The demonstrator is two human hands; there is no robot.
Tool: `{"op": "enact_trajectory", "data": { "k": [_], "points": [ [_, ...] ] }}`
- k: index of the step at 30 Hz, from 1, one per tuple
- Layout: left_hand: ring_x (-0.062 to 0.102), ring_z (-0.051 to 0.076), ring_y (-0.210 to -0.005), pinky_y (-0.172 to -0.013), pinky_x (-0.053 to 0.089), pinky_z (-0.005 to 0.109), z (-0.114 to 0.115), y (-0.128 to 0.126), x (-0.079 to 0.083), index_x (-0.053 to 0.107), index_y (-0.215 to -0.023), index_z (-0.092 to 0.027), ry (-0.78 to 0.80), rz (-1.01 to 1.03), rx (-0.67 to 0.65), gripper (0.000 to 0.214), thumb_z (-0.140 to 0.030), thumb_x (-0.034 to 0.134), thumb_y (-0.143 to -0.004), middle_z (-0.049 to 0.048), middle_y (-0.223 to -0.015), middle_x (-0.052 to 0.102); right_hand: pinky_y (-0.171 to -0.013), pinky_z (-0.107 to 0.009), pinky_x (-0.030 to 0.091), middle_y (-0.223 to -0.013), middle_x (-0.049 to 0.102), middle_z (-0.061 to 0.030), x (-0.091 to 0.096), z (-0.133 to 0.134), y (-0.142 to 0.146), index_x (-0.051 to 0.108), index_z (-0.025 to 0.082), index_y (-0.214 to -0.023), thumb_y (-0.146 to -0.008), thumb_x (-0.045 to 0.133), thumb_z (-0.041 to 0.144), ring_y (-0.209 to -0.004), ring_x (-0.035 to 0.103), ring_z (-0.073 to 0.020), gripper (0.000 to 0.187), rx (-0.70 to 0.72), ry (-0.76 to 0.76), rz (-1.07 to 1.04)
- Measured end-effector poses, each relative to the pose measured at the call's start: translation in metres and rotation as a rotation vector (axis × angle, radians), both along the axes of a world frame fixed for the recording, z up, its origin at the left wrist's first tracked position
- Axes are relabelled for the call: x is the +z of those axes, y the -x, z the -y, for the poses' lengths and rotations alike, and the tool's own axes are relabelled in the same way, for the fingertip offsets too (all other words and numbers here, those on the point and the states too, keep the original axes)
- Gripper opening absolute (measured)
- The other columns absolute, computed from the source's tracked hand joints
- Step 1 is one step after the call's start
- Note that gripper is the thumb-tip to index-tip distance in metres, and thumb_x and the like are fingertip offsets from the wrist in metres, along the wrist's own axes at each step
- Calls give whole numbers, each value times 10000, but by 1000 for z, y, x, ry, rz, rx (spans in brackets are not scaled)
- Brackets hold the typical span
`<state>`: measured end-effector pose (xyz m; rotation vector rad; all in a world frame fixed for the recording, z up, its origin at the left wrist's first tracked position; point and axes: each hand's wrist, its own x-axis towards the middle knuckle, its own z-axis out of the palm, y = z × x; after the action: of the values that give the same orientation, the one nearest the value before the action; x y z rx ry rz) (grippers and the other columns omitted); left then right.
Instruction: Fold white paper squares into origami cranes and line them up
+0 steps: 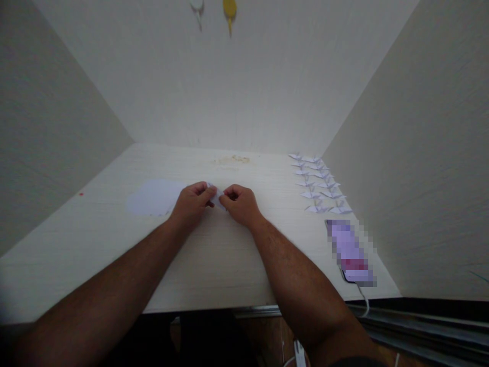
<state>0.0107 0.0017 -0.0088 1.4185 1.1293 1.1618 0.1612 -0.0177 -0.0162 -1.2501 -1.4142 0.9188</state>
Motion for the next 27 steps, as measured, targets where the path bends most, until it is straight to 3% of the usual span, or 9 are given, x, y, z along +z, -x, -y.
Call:
{"op": "enact_trajectory", "data": {
  "k": [9, 15, 21, 27],
  "points": [
    [523, 99, -496, -498, 406, 224, 1, 0, 3, 602, -640, -167, -11, -61, 26, 272, -390, 644, -791, -10, -554, 580, -491, -230, 362, -559, 565, 33, 3, 2, 2, 585, 176, -665, -701, 645, 299, -498, 483, -92, 141, -15, 16, 3],
    [550, 100, -527, -528, 461, 231, -1, 3, 1, 642, -687, -160, -4, 30, -35, 211, -357, 698, -738, 3, -618, 630, -492, -233, 364, -559, 564, 33, 4, 2, 0, 584, 178, -663, -702, 651, 322, -501, 479, -92, 164, -11, 24, -18],
    [584, 112, -550, -538, 499, 245, -2, 5, 2, 653, -698, -151, 34, 129, -104, 175, -299, 743, -674, 9, -651, 661, -491, -230, 372, -541, 563, 37, 4, 2, -3, 580, 182, -660, -697, 660, 330, -490, 482, -89, 173, 67, 55, -109],
    [579, 110, -544, -528, 493, 240, 1, 5, 10, 645, -671, -151, -27, 90, -90, 160, -287, 726, -694, 10, -625, 657, -507, -228, 408, -552, 582, 34, 4, 2, -3, 588, 181, -668, -701, 669, 327, -500, 515, -90, 169, 113, 78, -166]
  ]
}}
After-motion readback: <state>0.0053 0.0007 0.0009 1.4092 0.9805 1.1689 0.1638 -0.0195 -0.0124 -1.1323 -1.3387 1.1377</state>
